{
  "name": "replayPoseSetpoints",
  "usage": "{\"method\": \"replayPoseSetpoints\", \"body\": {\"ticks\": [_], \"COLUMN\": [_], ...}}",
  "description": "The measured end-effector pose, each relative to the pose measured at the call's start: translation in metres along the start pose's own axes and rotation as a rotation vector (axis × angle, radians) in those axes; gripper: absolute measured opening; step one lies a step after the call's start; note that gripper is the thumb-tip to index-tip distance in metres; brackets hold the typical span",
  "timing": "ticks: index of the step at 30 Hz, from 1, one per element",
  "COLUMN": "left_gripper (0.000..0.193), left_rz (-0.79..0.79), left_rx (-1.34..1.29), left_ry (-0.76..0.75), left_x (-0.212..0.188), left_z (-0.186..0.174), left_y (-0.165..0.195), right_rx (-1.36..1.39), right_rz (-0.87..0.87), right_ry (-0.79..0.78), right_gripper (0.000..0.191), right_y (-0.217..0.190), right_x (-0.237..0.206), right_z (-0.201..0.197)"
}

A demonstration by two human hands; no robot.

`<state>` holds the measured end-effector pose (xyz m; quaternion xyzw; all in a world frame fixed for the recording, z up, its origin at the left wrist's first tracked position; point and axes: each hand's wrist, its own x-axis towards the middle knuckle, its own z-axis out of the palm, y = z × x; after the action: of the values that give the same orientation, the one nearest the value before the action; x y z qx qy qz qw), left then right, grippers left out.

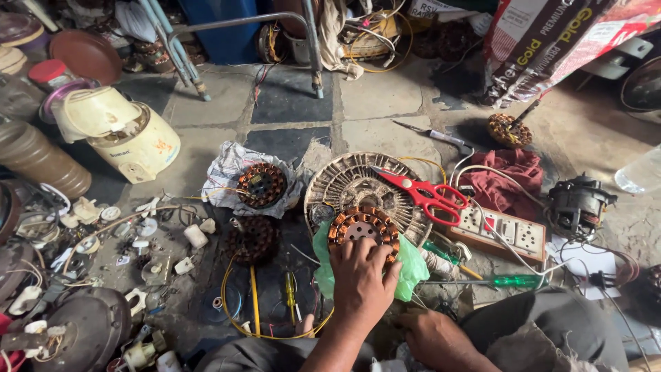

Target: The person sits on the floor of a cluttered repair workshop and works on a ceiling-fan motor stator with copper windings. They reposition the stator on a plastic bag, press and adjust the copper windings by hand, and use a screwdriver to work around the winding slots.

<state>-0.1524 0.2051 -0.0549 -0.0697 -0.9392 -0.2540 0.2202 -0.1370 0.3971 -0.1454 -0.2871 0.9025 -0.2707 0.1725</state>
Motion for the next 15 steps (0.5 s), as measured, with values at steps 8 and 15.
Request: {"method": "replayPoseSetpoints", "body": {"ticks": [8,15], "left_gripper": [0.015,0.008], "left_rz": [-0.03,0.048], "left_rx": [-0.029,-0.188], "left_ry": [0.145,0.298], "left_x": [0.007,0.015], "left_z": [0.014,-0.011], "left_y": [0.0,0.005], "right_rx": [0.039,0.055], "right_rz": [0.063,-0.018], "right_ry": [-0.005,0.061], "right_gripper": [0.041,0.036], "right_y": [-0.005,-0.007], "right_x": [-0.002,-0.002], "right_z": [-0.003,-0.005]}}
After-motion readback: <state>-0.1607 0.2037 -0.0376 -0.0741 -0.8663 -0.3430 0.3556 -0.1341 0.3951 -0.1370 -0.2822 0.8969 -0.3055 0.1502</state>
